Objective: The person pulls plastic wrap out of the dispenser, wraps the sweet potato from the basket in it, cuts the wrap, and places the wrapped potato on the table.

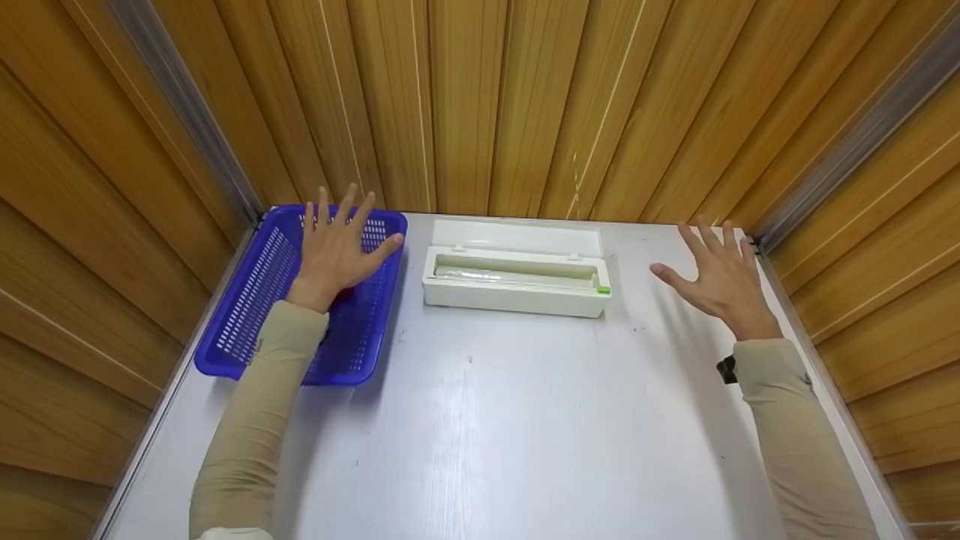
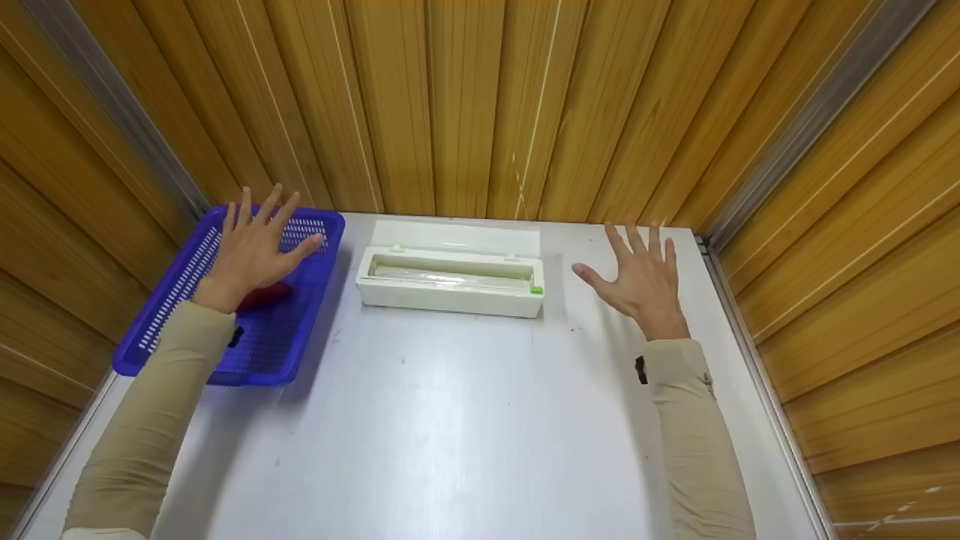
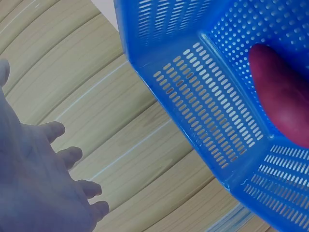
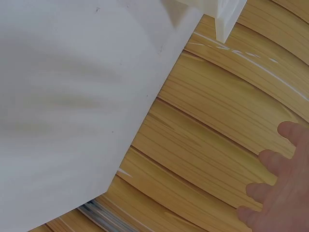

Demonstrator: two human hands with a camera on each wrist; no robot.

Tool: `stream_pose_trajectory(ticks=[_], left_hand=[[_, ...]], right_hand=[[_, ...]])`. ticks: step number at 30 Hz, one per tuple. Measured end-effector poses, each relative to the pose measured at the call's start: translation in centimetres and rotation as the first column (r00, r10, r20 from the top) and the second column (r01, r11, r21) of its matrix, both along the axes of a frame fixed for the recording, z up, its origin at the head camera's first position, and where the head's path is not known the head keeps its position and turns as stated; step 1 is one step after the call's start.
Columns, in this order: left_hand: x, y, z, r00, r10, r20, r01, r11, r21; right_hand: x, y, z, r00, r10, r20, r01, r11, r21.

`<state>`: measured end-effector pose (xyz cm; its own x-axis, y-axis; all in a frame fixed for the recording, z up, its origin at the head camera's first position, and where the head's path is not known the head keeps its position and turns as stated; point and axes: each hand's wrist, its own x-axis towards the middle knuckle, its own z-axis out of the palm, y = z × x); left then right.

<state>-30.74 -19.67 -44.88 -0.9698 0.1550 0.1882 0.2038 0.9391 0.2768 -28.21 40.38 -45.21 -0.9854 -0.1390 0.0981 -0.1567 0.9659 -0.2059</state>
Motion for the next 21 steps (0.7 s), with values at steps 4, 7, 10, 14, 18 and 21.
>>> stream_pose_trajectory(ticks=[4, 7, 10, 14, 18, 21], left_hand=[[0.2, 0.2, 0.0, 1.0, -0.015, -0.02, 0.015, 1.0, -0.002], [0.5, 0.3, -0.1, 0.999, -0.022, -0.023, 0.022, 1.0, 0.0], [0.9, 0.6, -0.4, 0.999, -0.029, -0.015, 0.029, 1.0, -0.006], [1.2, 1.1, -0.6, 0.999, -0.045, -0.012, 0.044, 0.999, -0.015], [1.5, 1.5, -0.7, 0.999, -0.043, -0.009, 0.043, 0.999, -0.01], [1.6, 1.7, -0.6, 0.999, -0.047, -0.002, 0.047, 0.999, 0.005]], right_hand=[[0.1, -0.3, -0.1, 1.0, 0.0, -0.007, 0.0, 1.0, -0.012], [0.2, -0.8, -0.2, 1.0, 0.009, -0.01, -0.009, 1.0, -0.027], [0.6, -1.1, -0.5, 1.0, 0.021, -0.004, -0.021, 0.999, -0.03], [1.2, -1.4, -0.9, 0.999, 0.036, -0.011, -0.036, 0.999, -0.025], [1.4, -1.8, -1.3, 0.998, 0.063, -0.024, -0.064, 0.997, -0.039], [1.5, -2.0, -1.5, 0.997, 0.07, -0.034, -0.072, 0.996, -0.05]])
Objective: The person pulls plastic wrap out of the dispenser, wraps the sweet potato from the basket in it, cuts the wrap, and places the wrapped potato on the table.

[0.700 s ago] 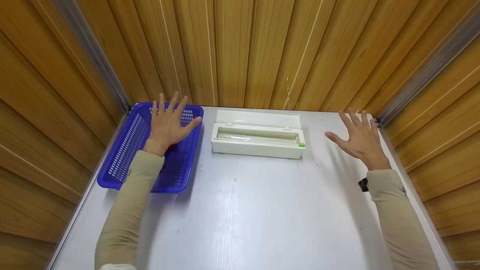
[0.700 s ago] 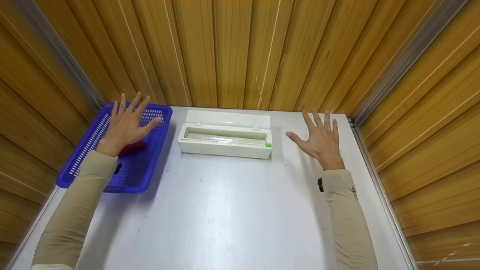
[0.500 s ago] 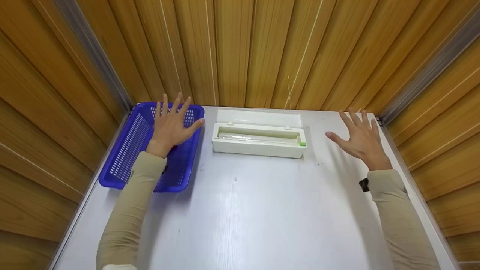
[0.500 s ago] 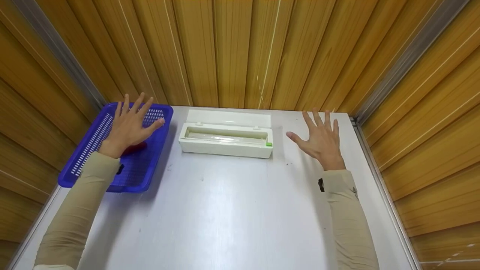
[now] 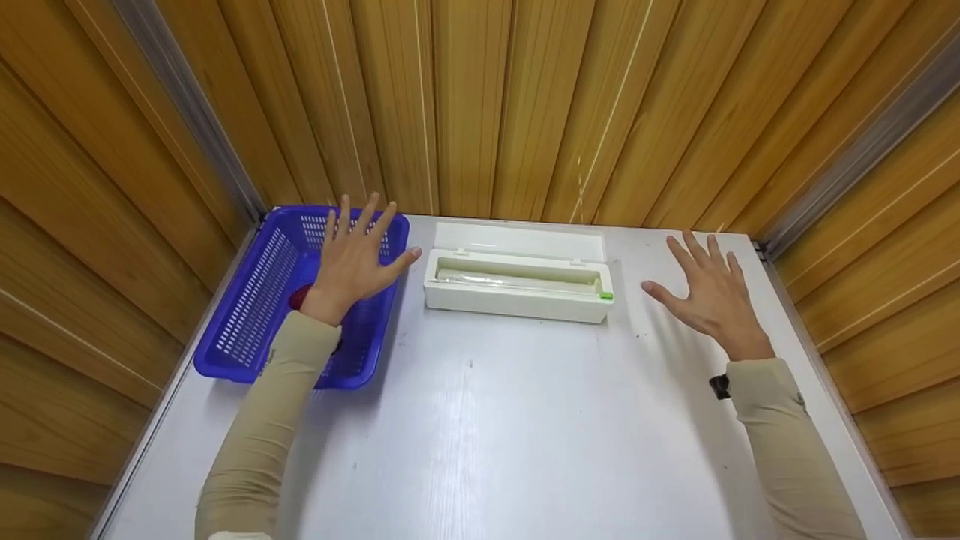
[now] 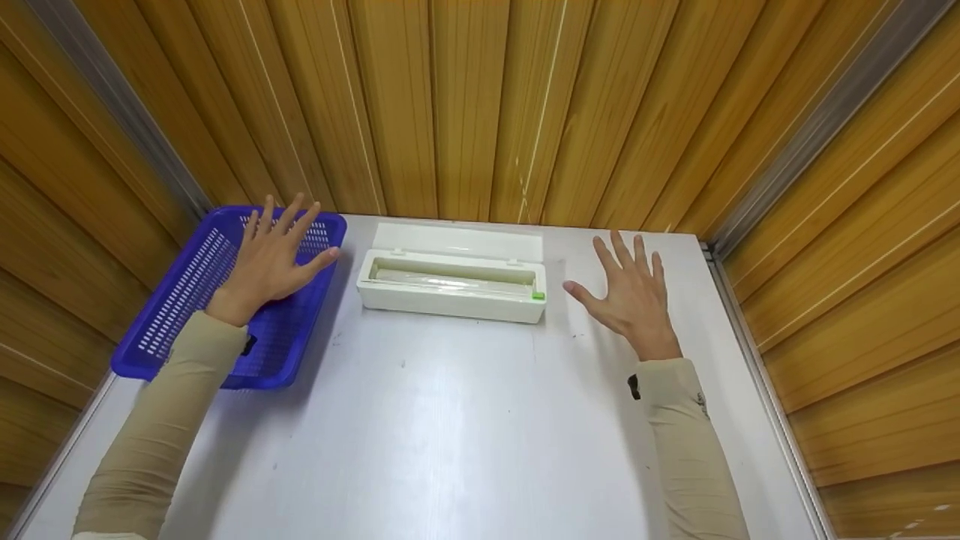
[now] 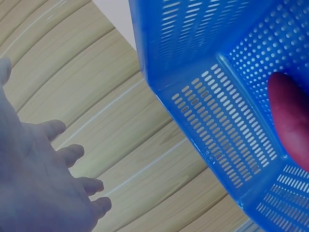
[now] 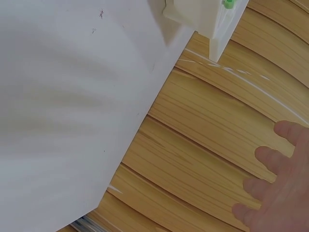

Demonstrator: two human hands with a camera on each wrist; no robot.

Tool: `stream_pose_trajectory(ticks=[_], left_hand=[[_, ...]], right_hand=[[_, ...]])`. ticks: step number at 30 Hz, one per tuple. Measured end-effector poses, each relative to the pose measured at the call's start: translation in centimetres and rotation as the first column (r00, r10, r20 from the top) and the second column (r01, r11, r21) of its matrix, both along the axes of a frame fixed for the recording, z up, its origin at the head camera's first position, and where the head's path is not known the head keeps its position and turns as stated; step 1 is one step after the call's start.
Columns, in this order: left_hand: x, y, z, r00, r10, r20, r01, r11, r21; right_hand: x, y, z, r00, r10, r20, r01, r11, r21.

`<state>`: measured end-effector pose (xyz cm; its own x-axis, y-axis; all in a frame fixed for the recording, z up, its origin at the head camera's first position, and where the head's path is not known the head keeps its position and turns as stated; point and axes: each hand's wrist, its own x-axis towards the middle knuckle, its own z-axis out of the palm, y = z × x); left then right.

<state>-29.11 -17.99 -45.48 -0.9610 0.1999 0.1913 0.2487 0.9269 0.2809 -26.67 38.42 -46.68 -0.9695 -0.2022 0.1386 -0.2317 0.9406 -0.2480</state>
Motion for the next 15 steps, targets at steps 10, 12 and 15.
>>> stream_pose_trajectory(ticks=[10, 12, 15], left_hand=[[0.0, 0.9, -0.3, 1.0, -0.028, -0.009, 0.029, 0.999, 0.014], [0.1, 1.1, -0.4, 0.999, -0.04, -0.016, 0.04, 0.999, 0.021], [0.1, 1.4, -0.5, 0.998, -0.053, -0.025, 0.054, 0.998, 0.039]], right_hand=[[0.5, -0.1, -0.3, 1.0, 0.009, -0.029, -0.009, 1.0, -0.012], [0.6, -0.1, -0.3, 0.999, 0.014, -0.037, -0.015, 1.0, -0.021], [0.6, -0.2, -0.3, 0.999, 0.019, -0.046, -0.02, 0.999, -0.026]])
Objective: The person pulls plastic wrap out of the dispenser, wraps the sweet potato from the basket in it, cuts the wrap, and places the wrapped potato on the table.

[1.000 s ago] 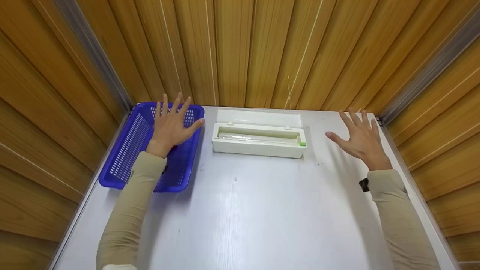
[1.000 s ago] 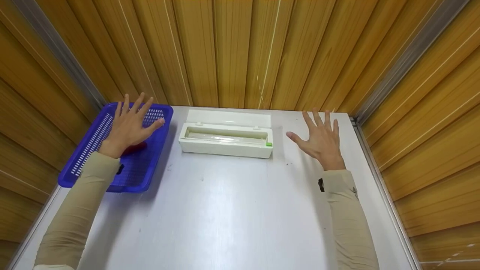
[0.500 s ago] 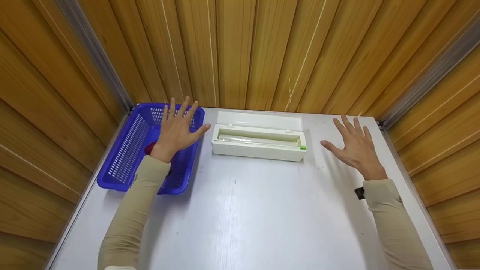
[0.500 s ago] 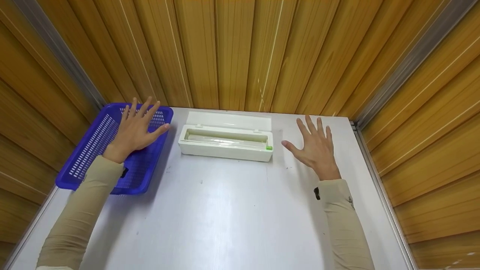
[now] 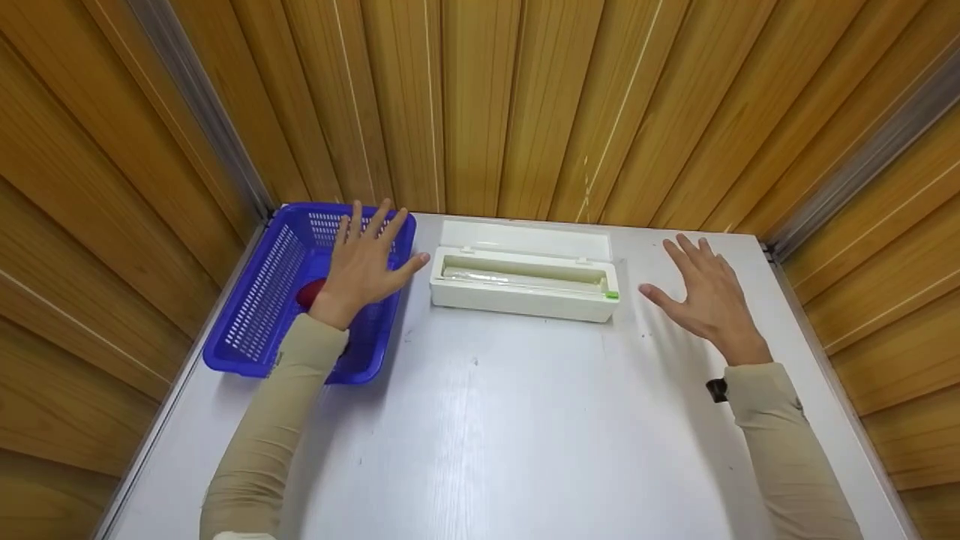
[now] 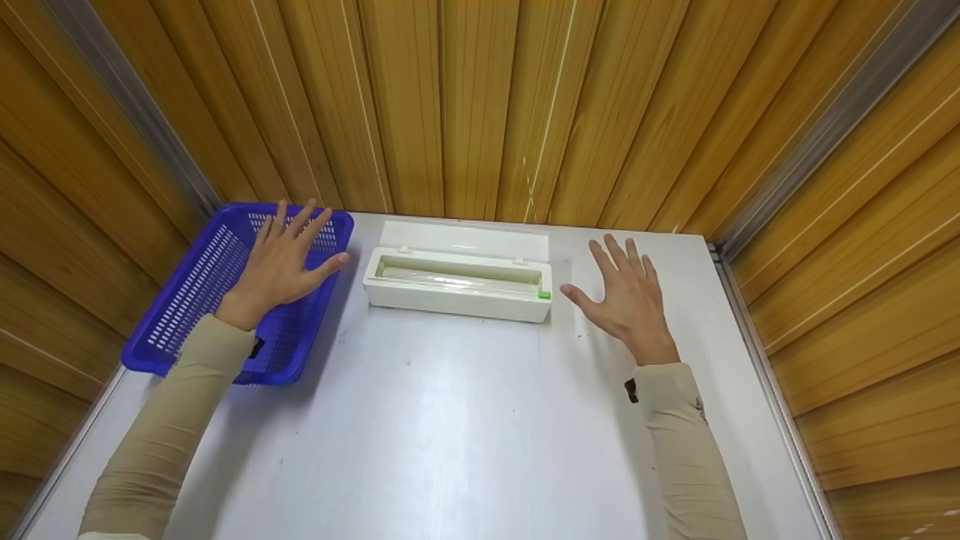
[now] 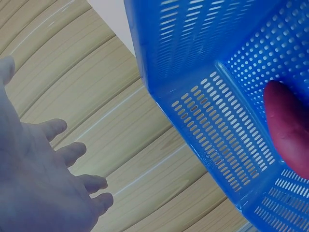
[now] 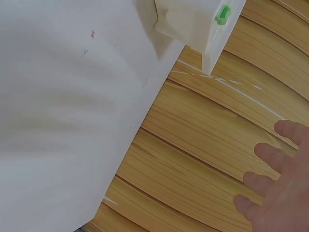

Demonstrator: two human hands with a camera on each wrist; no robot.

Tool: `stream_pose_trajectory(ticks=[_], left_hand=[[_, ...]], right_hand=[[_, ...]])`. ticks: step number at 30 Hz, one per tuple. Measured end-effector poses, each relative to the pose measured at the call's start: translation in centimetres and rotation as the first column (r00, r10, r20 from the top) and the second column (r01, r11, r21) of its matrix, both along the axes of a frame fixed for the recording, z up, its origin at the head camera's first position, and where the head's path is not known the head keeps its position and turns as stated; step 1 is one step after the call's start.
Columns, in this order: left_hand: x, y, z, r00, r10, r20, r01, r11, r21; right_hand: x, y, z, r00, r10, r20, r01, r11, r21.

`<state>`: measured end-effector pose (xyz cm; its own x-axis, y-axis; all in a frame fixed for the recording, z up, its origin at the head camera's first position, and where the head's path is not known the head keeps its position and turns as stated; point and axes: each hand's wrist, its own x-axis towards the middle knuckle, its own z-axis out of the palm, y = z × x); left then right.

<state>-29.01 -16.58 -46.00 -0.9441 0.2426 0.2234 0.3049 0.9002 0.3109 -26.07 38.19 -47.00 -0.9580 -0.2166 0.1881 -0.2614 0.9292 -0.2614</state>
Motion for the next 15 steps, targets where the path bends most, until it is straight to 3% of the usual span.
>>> stream_pose_trajectory(ticks=[15], left_hand=[[0.27, 0.79, -0.2, 1.0, -0.014, -0.002, 0.014, 1.0, -0.025]], right_hand=[[0.25, -1.03, -0.27, 0.999, 0.011, -0.045, -0.011, 1.0, -0.017]])
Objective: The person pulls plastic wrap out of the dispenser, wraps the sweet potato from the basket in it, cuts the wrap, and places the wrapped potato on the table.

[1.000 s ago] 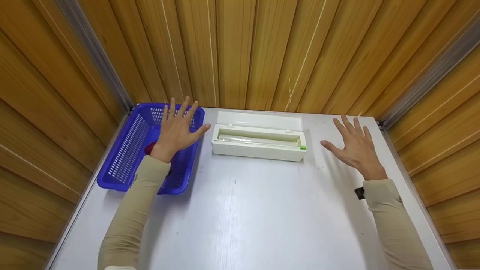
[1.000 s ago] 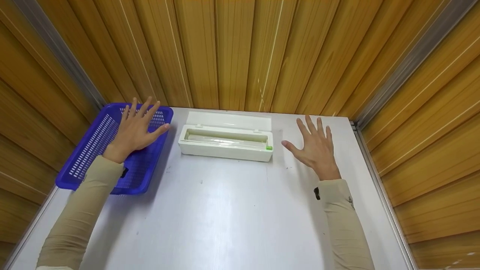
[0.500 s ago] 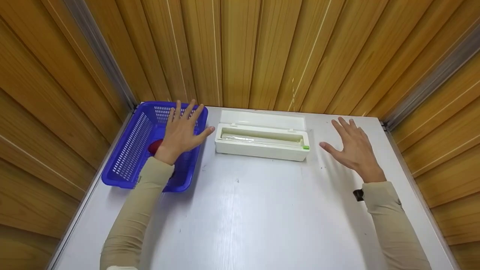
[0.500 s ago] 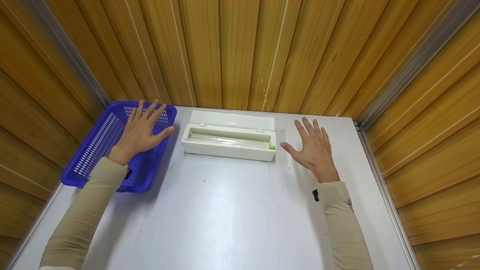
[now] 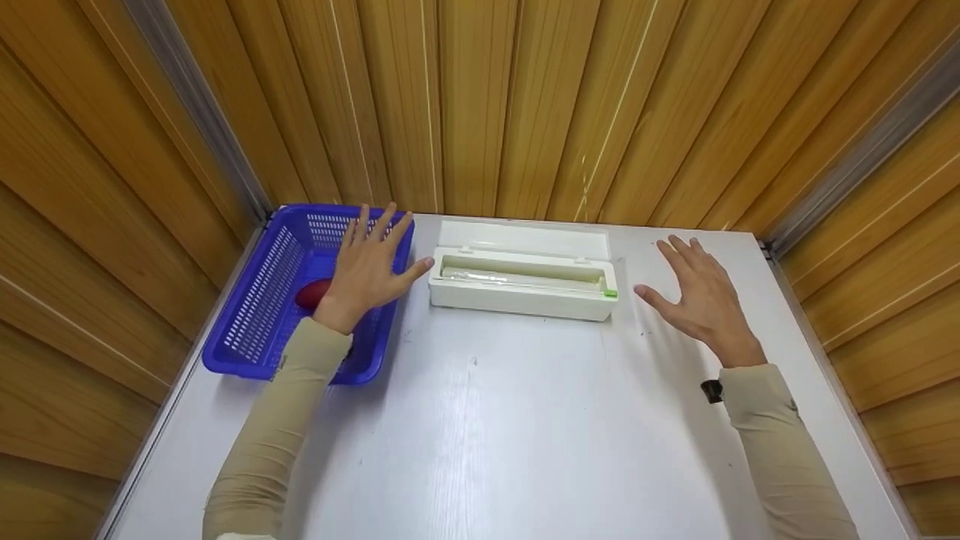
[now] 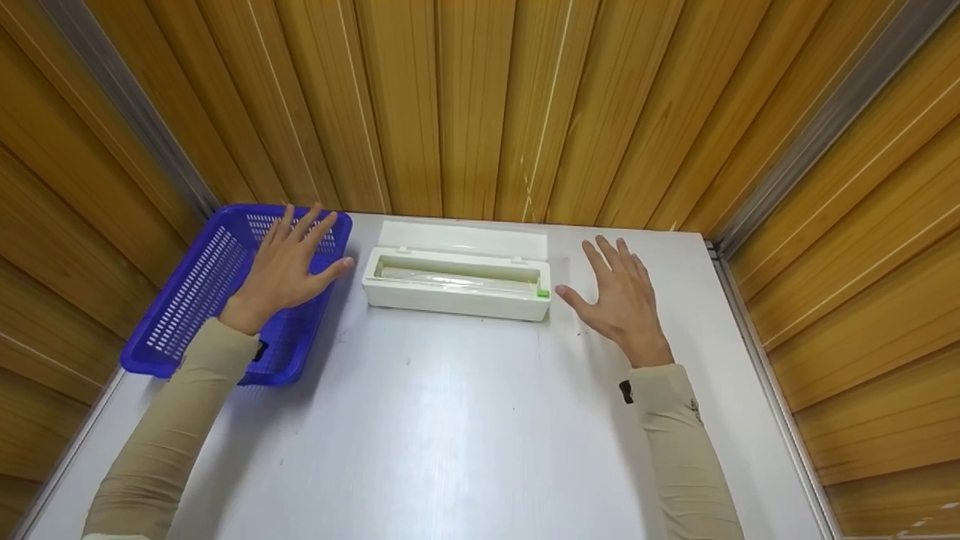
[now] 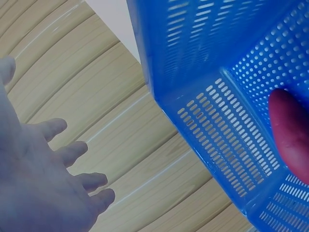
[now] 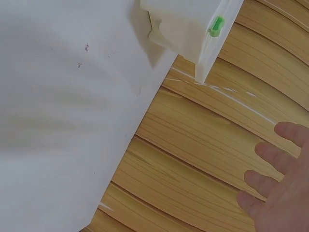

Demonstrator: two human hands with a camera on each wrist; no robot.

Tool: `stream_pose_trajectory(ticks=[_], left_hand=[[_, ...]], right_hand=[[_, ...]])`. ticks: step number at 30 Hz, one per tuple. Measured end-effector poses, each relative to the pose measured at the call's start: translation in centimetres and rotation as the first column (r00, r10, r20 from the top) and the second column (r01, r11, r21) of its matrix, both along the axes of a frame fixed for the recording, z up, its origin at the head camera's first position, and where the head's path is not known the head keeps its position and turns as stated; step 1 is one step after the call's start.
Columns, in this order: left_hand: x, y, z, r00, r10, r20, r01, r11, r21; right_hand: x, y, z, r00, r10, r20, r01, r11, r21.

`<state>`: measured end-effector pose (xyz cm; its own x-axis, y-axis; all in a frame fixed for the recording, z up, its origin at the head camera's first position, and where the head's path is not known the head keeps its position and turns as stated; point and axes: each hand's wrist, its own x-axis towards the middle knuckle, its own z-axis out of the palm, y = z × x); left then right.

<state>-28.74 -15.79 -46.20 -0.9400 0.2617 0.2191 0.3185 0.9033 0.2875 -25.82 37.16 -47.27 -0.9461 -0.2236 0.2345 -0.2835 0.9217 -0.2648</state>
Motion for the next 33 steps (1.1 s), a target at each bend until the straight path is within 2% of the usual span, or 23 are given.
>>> stream_pose_trajectory(ticks=[16, 33], left_hand=[[0.2, 0.8, -0.4, 0.997, -0.033, -0.063, 0.036, 0.998, 0.046], [0.4, 2.3, -1.6, 0.997, -0.056, -0.06, 0.059, 0.997, 0.057]], right_hand=[[-0.1, -1.2, -0.9, 0.995, 0.043, -0.086, -0.049, 0.996, -0.071], [0.5, -2.0, -2.5, 0.995, 0.038, -0.093, -0.052, 0.988, -0.145]])
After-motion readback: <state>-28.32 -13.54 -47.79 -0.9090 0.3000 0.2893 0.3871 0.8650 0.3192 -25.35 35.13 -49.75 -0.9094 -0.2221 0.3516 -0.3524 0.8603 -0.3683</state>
